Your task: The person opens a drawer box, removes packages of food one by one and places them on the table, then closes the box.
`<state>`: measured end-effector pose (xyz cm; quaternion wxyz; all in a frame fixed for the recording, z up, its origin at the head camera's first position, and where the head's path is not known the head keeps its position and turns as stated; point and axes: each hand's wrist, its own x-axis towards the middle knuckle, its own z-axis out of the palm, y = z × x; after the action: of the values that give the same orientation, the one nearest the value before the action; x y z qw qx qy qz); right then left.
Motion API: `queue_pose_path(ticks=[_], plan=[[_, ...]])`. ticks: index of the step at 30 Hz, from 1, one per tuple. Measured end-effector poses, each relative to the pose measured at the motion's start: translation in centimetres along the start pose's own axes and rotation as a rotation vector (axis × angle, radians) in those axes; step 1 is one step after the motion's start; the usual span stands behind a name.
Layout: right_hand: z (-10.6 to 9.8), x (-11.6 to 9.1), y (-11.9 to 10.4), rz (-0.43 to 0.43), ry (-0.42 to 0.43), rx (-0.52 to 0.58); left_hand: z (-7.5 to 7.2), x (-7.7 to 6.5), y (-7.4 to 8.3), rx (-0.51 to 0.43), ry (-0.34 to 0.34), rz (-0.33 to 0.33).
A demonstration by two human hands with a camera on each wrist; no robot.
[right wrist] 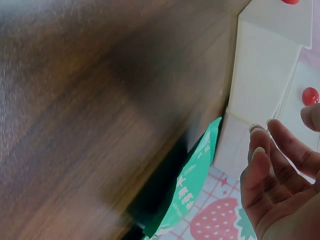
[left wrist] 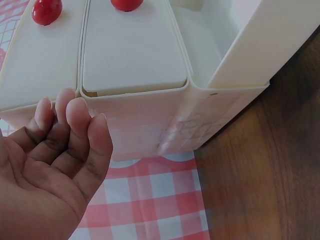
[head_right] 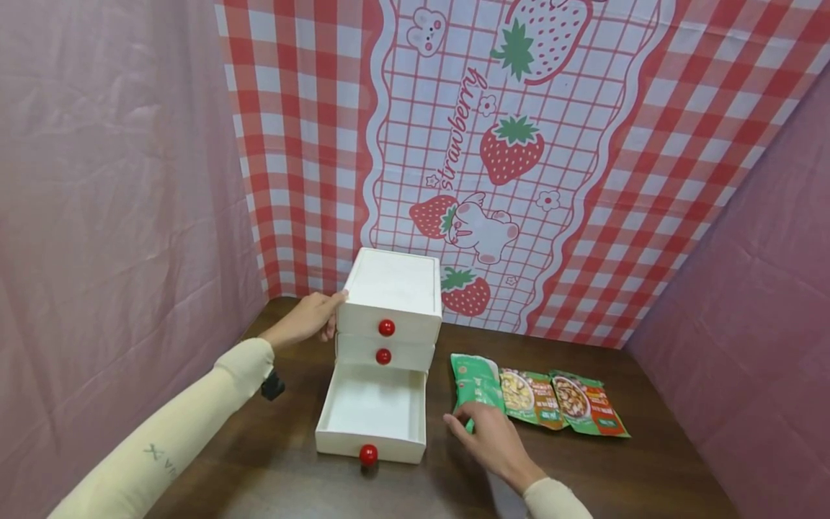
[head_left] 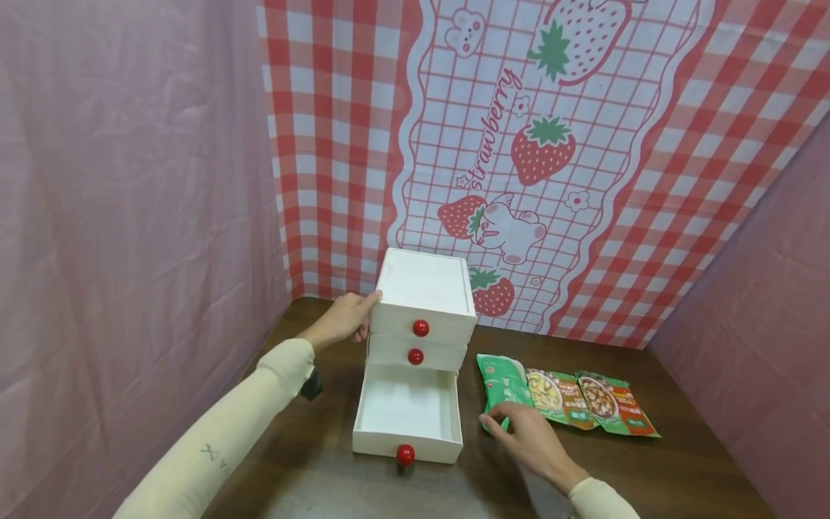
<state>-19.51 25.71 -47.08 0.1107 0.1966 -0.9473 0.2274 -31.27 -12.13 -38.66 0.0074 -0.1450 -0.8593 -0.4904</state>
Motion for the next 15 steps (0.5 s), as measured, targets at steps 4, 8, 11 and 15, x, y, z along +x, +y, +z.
queue_pose_path(ticks=[4,8,11,15], plan=[[0.1,-0.2,-0.3,-0.005,-0.005,0.015,0.0,0.0,0.0,0.001,-0.001,-0.001],[0.3,-0.3,-0.6,-0.035,0.004,0.018,0.0,0.0,0.1,0.002,-0.001,-0.002],[0.5,-0.4,-0.9,-0.069,0.019,0.016,0.0,0.1,0.0,-0.001,-0.001,0.001],[0.6,-0.5,-1.5,-0.076,0.004,0.025,0.0,0.2,-0.1,-0.007,-0.005,0.003]])
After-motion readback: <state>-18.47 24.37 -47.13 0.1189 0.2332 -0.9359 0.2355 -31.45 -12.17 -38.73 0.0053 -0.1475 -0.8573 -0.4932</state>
